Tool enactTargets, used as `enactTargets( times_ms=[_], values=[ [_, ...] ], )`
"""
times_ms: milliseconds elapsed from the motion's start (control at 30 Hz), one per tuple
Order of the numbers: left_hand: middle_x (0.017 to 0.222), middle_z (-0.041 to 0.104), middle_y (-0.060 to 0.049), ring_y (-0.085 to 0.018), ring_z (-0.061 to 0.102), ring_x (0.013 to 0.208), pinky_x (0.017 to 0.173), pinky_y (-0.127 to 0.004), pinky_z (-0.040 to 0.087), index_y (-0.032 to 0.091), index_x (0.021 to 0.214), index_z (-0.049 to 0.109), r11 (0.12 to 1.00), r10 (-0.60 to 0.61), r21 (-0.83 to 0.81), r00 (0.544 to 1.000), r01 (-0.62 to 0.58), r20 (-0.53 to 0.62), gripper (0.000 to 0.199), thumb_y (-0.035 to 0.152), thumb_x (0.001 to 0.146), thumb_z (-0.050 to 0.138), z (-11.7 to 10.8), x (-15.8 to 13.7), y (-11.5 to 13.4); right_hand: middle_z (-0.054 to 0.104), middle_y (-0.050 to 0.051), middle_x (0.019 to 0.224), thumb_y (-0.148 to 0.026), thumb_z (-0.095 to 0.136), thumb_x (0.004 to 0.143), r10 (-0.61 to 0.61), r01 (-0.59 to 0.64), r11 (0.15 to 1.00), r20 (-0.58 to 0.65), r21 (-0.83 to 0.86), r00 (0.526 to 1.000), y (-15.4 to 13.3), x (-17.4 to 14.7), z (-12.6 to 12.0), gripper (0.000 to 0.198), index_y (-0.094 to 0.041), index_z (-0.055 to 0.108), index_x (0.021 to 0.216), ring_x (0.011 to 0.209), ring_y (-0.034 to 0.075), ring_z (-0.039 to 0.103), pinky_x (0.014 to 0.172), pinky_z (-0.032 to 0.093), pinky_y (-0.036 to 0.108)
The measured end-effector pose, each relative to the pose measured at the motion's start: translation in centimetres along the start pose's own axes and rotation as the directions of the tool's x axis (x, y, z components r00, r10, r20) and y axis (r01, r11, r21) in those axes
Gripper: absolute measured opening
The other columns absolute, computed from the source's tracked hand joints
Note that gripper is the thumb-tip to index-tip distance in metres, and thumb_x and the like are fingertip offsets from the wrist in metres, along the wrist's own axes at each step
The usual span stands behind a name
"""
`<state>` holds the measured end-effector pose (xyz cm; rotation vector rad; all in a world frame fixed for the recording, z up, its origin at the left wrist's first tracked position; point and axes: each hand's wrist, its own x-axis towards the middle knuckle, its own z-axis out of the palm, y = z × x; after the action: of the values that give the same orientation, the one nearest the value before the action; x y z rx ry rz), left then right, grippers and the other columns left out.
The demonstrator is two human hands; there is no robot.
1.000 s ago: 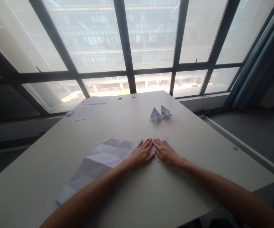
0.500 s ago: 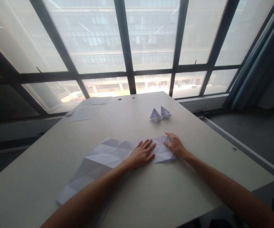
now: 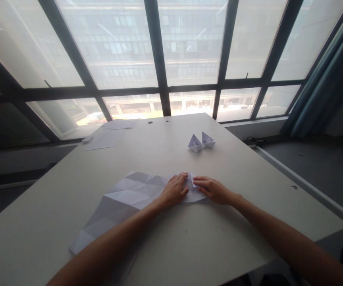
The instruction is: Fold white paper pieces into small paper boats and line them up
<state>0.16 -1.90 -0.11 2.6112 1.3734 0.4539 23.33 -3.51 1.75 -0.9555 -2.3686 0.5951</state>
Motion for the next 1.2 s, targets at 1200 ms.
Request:
enactTargets(
  times_ms=[1200],
  values=[
    [0.138,0.040,-0.013,-0.026,0.044,0.127,0.108,-0.042,0.038,0.020,0.148,0.024,0.967,-0.188,-0.223,0.940,0.126,-0.284,0.075,0.020,0.081,0.058,0.4,0.7,-1.4,0.033,0.010,0.154,-0.026,0.041,0.092,0.234,-0.213,0.932,0.037,-0.292,0.972,1.1,0.7,1.8,0.056,-0.015,0.038,0.146,0.144,0.025,0.024,0.117,0.016,0.049]
  ],
)
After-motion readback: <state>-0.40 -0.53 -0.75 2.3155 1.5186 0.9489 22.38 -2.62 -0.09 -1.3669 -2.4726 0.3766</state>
